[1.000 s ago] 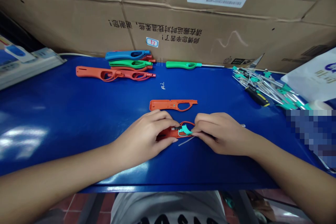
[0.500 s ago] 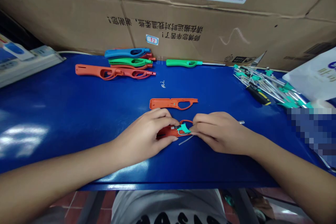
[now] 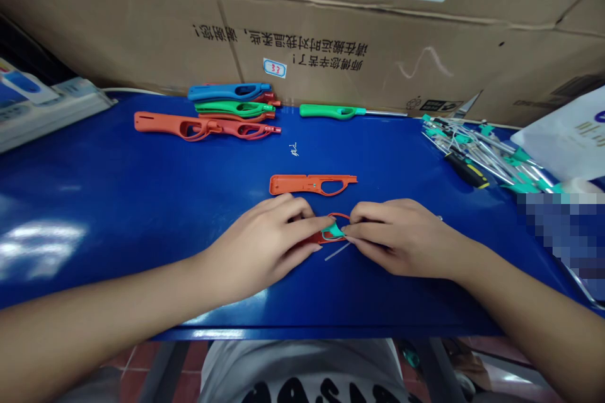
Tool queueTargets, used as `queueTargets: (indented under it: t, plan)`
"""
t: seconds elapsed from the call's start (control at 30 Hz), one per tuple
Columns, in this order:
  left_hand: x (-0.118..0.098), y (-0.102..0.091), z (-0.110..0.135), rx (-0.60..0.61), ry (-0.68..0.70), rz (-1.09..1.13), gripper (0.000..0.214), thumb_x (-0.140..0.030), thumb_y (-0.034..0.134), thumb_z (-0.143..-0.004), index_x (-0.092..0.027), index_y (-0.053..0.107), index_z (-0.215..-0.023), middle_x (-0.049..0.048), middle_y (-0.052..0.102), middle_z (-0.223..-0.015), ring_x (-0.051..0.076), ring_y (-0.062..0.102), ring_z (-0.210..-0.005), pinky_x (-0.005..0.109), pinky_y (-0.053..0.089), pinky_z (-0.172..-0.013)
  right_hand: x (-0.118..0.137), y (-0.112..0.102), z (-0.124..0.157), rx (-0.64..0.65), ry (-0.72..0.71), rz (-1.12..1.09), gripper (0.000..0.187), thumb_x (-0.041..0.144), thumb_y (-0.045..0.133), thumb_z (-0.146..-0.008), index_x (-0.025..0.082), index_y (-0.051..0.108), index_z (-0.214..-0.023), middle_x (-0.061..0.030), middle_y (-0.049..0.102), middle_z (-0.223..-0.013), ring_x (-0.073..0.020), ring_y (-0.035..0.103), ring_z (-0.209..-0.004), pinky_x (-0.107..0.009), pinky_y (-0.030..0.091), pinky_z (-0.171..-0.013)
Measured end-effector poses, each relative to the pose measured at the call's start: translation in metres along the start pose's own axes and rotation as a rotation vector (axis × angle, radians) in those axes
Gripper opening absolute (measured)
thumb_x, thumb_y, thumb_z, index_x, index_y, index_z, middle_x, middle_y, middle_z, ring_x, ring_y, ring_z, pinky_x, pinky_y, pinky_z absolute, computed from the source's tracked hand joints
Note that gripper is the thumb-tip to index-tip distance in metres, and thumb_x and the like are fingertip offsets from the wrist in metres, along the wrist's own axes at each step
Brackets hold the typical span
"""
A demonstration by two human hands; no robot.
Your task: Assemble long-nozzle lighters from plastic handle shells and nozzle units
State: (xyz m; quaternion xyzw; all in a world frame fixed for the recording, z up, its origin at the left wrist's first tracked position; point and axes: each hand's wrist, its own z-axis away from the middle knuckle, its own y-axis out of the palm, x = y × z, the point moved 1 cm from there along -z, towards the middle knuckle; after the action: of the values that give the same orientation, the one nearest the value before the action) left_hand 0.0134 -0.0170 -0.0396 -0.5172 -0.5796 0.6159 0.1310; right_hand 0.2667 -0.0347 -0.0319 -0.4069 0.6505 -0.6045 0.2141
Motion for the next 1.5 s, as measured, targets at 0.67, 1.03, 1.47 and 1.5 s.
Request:
queueTargets:
  t: [0.67, 1.03, 1.47, 1.5]
  plan:
    - [-0.003, 0.001, 0.0, 0.013, 0.121, -0.274, 0.031, -0.027, 0.05, -0.105, -0.026, 0.067, -0.13, 0.0079, 0.066, -0.105, 0.022, 0.062, -0.092, 0.036, 0.053, -0.076, -0.005, 0.002, -0.013, -0.034, 0.415, -0.673, 0.013, 0.026, 0.07, -0.091, 0.019, 0.077, -0.084, 0.0008, 0.065, -0.078, -0.0068, 0.045, -0.056, -0.024, 0.034, -0.051]
    - [0.006, -0.003, 0.002, -0.15, 0.215, -0.137, 0.022, -0.025, 0.062, -0.1, -0.021, 0.072, -0.119, 0.0032, 0.075, -0.112, 0.019, 0.07, -0.098, 0.032, 0.056, -0.083, -0.005, -0.001, -0.002, -0.019, 0.127, -0.347, 0.015, 0.028, 0.063, -0.098, 0.019, 0.069, -0.108, -0.0027, 0.07, -0.097, -0.0118, 0.063, -0.08, -0.024, 0.044, -0.069]
    - [0.004, 0.001, -0.001, -0.103, 0.147, -0.027, 0.02, -0.022, 0.061, -0.1, -0.026, 0.076, -0.112, 0.0038, 0.071, -0.112, 0.018, 0.065, -0.096, 0.032, 0.051, -0.081, -0.003, 0.004, -0.003, -0.006, 0.13, -0.32, 0.01, 0.023, 0.054, -0.102, 0.023, 0.064, -0.103, -0.0003, 0.069, -0.099, -0.0119, 0.064, -0.084, -0.024, 0.043, -0.073]
    - [0.004, 0.001, -0.002, -0.103, 0.142, -0.023, 0.02, -0.022, 0.061, -0.1, -0.026, 0.077, -0.112, 0.0037, 0.071, -0.112, 0.018, 0.065, -0.096, 0.032, 0.05, -0.081, -0.003, 0.004, -0.003, -0.002, 0.133, -0.32, 0.01, 0.023, 0.054, -0.102, 0.023, 0.064, -0.103, -0.0002, 0.068, -0.099, -0.0119, 0.064, -0.084, -0.025, 0.044, -0.074]
